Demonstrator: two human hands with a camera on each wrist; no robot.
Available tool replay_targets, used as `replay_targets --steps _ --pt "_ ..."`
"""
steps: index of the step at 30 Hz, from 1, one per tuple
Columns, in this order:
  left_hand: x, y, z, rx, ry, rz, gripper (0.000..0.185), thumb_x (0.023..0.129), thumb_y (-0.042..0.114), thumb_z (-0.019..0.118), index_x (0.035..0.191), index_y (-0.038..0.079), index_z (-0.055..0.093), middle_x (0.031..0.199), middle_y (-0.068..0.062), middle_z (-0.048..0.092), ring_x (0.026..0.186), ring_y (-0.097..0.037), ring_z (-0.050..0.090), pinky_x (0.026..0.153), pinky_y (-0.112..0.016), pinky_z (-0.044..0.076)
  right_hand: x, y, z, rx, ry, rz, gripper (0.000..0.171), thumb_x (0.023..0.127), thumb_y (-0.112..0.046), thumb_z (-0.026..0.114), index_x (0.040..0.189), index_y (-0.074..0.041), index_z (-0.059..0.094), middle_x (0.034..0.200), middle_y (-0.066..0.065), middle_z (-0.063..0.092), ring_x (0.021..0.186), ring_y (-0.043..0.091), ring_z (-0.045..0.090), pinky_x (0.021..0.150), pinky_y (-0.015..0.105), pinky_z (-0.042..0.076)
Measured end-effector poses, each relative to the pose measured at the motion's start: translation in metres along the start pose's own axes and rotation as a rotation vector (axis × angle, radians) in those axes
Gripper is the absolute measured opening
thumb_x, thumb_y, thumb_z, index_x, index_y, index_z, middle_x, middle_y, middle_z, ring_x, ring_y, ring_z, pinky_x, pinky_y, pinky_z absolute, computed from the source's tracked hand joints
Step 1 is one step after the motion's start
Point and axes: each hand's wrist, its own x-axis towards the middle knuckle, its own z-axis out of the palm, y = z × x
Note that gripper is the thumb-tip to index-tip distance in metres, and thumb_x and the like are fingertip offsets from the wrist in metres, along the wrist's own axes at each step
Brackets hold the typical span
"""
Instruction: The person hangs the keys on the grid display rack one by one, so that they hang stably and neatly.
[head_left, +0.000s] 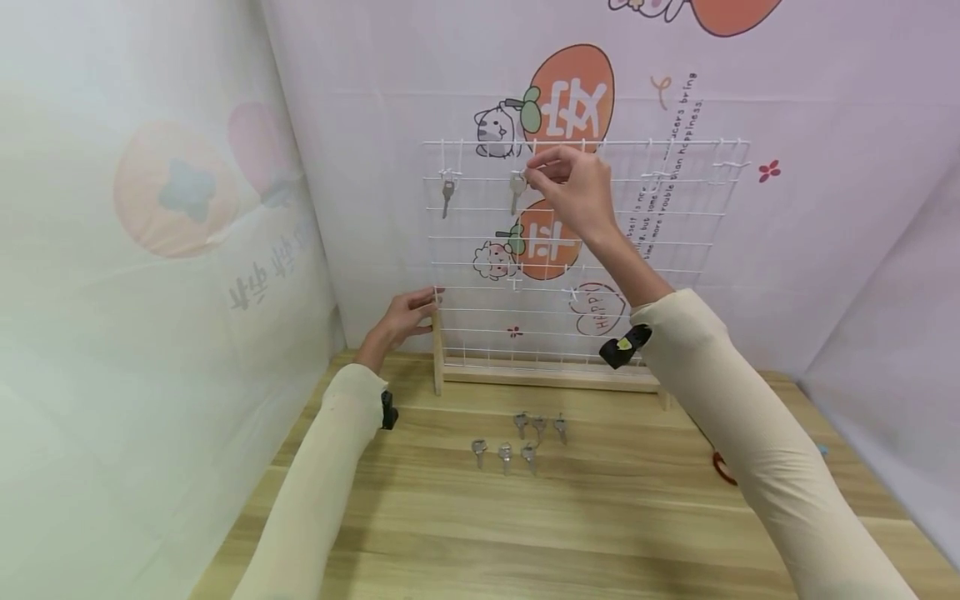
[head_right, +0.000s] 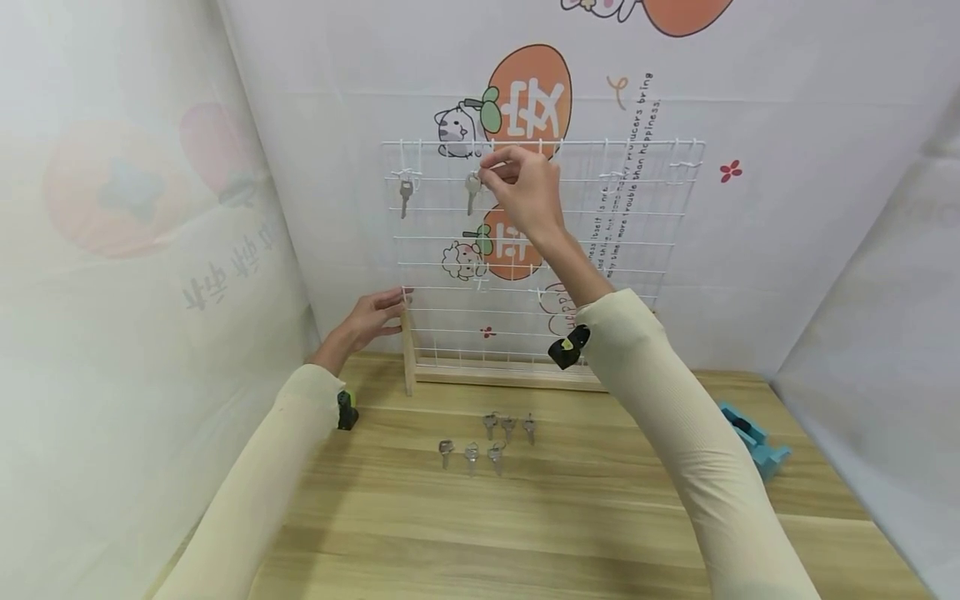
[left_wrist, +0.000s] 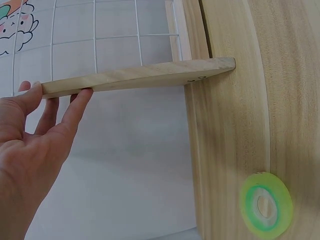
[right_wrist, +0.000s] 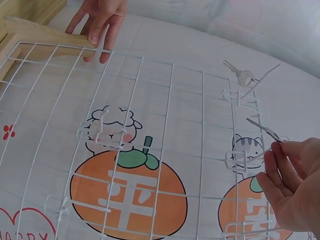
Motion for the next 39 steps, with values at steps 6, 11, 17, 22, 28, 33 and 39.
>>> replay_targets --steps 6,11,17,22,28,33,39 --pt "0.000 0.000 0.002 -0.007 -0.006 -0.005 0.045 0.110 0.007 0.050 0.155 0.013 0.051 0.161 -0.016 0.043 0.147 -0.035 0.043 0.113 -0.057 0.045 0.000 0.003 0.001 -0.005 0.010 -0.004 0.019 0.100 -0.016 0.071 0.114 -0.005 0.077 0.108 0.011 0.079 0.095 0.019 0.076 0.072 0.015 0.055" --pt "0.000 0.000 0.001 0.007 -0.003 -0.016 0.045 0.110 0.009 0.050 0.155 0.015 0.050 0.162 -0.014 0.043 0.148 -0.034 0.042 0.113 -0.057 0.045 0.000 0.004 0.002 -0.026 0.010 -0.002 0.019 0.101 -0.016 0.071 0.114 -0.005 0.077 0.109 0.011 0.079 0.096 0.021 0.076 0.073 0.015 0.055" --pt "-0.001 -0.001 0.001 -0.003 0.004 -0.011 0.046 0.110 0.006 0.050 0.155 0.012 0.050 0.162 -0.016 0.042 0.148 -0.034 0.042 0.113 -0.057 0.046 -0.002 0.006 0.005 -0.022 -0.014 0.004 0.021 0.102 -0.017 0.070 0.117 -0.005 0.077 0.111 0.011 0.079 0.100 0.022 0.076 0.075 0.017 0.057" --pt "-0.002 -0.001 0.002 0.002 0.012 -0.020 0.045 0.110 0.007 0.051 0.155 0.014 0.051 0.162 -0.015 0.043 0.147 -0.033 0.043 0.113 -0.056 0.046 -0.004 0.006 0.004 -0.024 -0.033 0.000 0.023 0.102 -0.019 0.069 0.120 -0.005 0.075 0.115 0.011 0.077 0.104 0.023 0.075 0.086 0.024 0.061" --pt "0.001 0.000 0.002 0.016 0.014 -0.018 0.045 0.110 0.009 0.051 0.155 0.016 0.052 0.162 -0.012 0.043 0.148 -0.032 0.042 0.113 -0.055 0.047 -0.009 0.008 -0.002 -0.024 -0.032 -0.005 0.026 0.101 -0.018 0.070 0.123 -0.003 0.073 0.117 0.013 0.077 0.105 0.025 0.075 0.092 0.029 0.061" --pt "0.002 0.000 0.002 0.023 0.019 -0.020 0.044 0.110 0.011 0.051 0.154 0.017 0.052 0.161 -0.011 0.044 0.147 -0.031 0.043 0.112 -0.054 0.048 -0.017 0.010 -0.007 -0.024 -0.043 -0.002 0.029 0.101 -0.016 0.071 0.126 -0.004 0.071 0.118 0.012 0.076 0.104 0.023 0.075 0.092 0.029 0.061" --pt "0.003 -0.001 0.002 0.011 0.025 -0.028 0.045 0.110 0.010 0.052 0.154 0.018 0.053 0.161 -0.011 0.044 0.147 -0.031 0.043 0.113 -0.054 0.048 -0.036 0.014 -0.009 -0.021 -0.087 -0.043 0.030 0.098 -0.015 0.075 0.126 -0.004 0.071 0.113 0.012 0.078 0.100 0.021 0.076 0.089 0.030 0.062"
